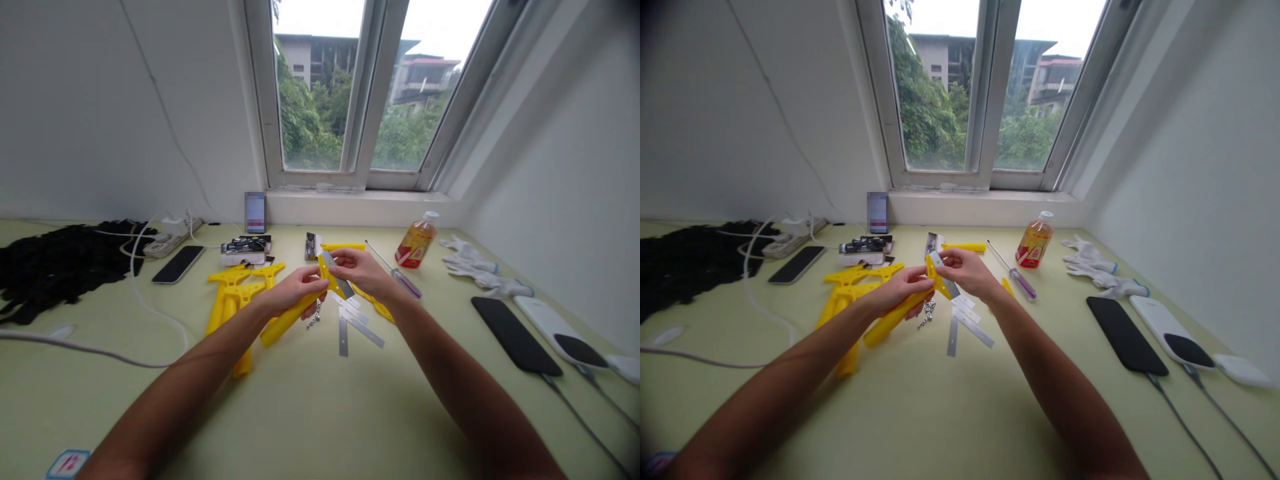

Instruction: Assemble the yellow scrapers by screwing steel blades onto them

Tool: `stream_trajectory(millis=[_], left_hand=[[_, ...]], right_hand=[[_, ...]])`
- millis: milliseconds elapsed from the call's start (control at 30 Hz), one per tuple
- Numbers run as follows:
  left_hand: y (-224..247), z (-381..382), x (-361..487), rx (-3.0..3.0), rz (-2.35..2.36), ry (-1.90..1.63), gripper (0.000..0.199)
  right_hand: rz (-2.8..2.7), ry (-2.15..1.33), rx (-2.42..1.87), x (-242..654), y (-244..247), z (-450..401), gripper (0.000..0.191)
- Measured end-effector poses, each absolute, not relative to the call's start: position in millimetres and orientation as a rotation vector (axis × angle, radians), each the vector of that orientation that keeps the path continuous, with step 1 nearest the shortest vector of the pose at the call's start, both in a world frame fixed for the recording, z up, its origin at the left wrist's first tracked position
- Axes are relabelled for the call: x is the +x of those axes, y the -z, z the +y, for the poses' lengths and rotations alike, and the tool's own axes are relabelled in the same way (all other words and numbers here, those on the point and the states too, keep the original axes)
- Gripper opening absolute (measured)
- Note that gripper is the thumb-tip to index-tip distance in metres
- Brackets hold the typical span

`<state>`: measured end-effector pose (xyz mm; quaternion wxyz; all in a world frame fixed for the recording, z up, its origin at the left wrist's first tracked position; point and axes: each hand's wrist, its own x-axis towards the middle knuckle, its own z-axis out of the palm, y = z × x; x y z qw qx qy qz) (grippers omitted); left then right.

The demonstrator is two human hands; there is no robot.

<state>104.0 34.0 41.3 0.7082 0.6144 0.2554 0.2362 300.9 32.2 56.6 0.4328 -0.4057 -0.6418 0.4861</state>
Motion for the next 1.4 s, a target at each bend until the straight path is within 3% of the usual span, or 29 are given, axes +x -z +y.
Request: stream_trajectory(millis=[1033,1133,1267,1400], left_hand=[[-40.7,30.2,108.3,1.61,0.757,-0.492,0.046],[-38.1,33.6,107.5,1.573,0.781,-0.522,0.04],[-36.7,39.8,106.6,1.394,0.858,-0.644,0.031],[-37.3,43.6,106.0,1.249,0.911,-0.718,0.03]], right_hand=[[-1.734,-1.175,-1.111,293.2,-66.3,22.1,0.034],[-1.882,-0.967,-1.201,307.1,-70.3,26.9,0.031],[-2.225,-0.383,-1.692,348.2,-65.7,41.6,0.026],[-2.354,-0.412,-1.948,382.2,-43.7,56.5,0.023]])
